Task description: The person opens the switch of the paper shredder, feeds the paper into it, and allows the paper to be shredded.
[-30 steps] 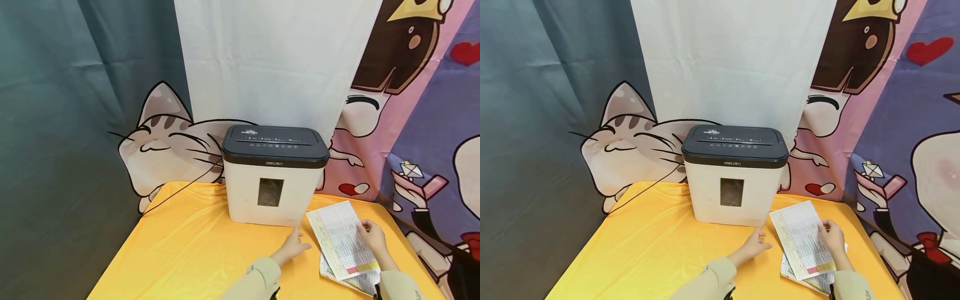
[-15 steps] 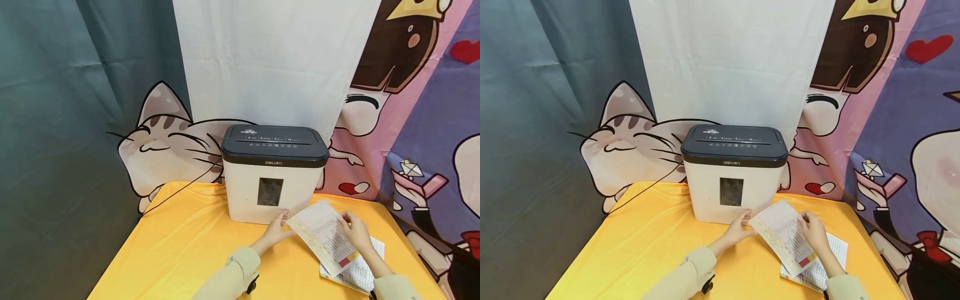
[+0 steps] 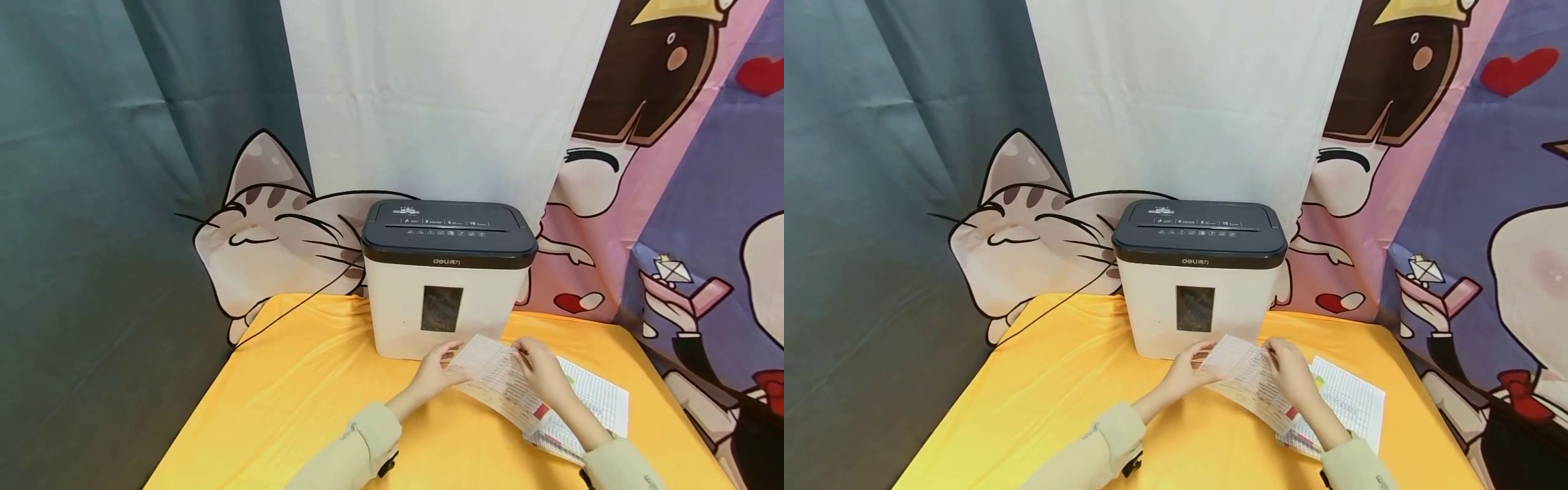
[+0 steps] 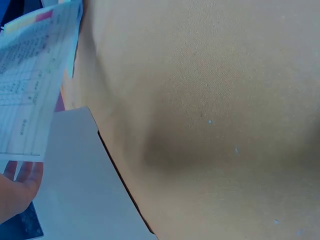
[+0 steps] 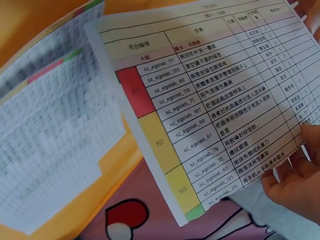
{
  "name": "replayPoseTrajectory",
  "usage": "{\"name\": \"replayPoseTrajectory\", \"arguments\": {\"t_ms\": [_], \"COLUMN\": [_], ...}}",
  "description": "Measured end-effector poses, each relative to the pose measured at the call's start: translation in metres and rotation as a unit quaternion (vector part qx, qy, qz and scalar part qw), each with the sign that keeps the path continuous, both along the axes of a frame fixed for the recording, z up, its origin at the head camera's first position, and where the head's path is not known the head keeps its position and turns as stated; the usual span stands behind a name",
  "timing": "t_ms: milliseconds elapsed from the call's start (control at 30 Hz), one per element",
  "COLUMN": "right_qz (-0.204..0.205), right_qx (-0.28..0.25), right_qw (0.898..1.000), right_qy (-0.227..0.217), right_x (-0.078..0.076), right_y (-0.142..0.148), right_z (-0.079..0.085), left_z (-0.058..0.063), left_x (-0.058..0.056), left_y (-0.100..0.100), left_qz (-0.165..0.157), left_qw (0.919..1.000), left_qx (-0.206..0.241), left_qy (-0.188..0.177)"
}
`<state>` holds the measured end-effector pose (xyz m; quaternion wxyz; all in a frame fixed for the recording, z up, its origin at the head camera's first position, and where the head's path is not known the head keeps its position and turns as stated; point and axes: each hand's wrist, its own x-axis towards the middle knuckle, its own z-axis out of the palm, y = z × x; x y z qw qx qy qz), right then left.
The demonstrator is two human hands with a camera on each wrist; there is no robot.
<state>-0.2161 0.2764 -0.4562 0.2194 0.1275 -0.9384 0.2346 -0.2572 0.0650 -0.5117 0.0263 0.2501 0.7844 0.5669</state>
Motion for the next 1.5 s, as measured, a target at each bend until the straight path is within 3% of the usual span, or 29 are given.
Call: {"name": "replayPoseTrajectory", "arguments": {"t_ms": [233, 333, 433, 633, 800, 1100, 1300, 1500], "right_qz": [0.035, 0.046, 0.059, 0.07, 0.079, 0.091, 0.065, 0.035], "right_qx": [0.028, 0.021, 0.012, 0.02, 0.028, -0.026, -0.044, -0.062], "right_qw": [0.998, 0.997, 0.996, 0.992, 0.994, 0.995, 0.997, 0.997], "right_qy": [0.034, 0.049, 0.072, 0.1, 0.074, 0.028, -0.015, 0.002], "right_x": [0.0, 0.001, 0.001, 0.0, 0.0, 0.003, 0.007, 0.011], "right_y": [-0.026, -0.037, -0.042, -0.047, -0.047, -0.041, -0.035, -0.026], "right_z": [0.0, 0.001, 0.0, -0.001, 0.0, 0.0, 0.001, 0.003], "left_z": [0.003, 0.001, 0.007, 0.015, 0.014, 0.009, 0.009, 0.019], "left_x": [0.006, 0.009, 0.016, 0.026, 0.028, 0.031, 0.032, 0.032], "left_y": [-0.007, -0.01, -0.015, -0.022, -0.028, -0.044, -0.057, -0.068], "left_qz": [0.007, 0.0, -0.009, 0.003, 0.025, 0.036, 0.049, 0.071], "left_qw": [0.999, 0.9973, 0.9965, 0.9972, 0.9968, 0.9952, 0.9926, 0.9877], "left_qx": [0.038, 0.064, 0.077, 0.07, 0.068, 0.078, 0.089, 0.104], "left_qy": [-0.023, -0.035, -0.033, -0.025, -0.032, -0.047, -0.068, -0.092]}}
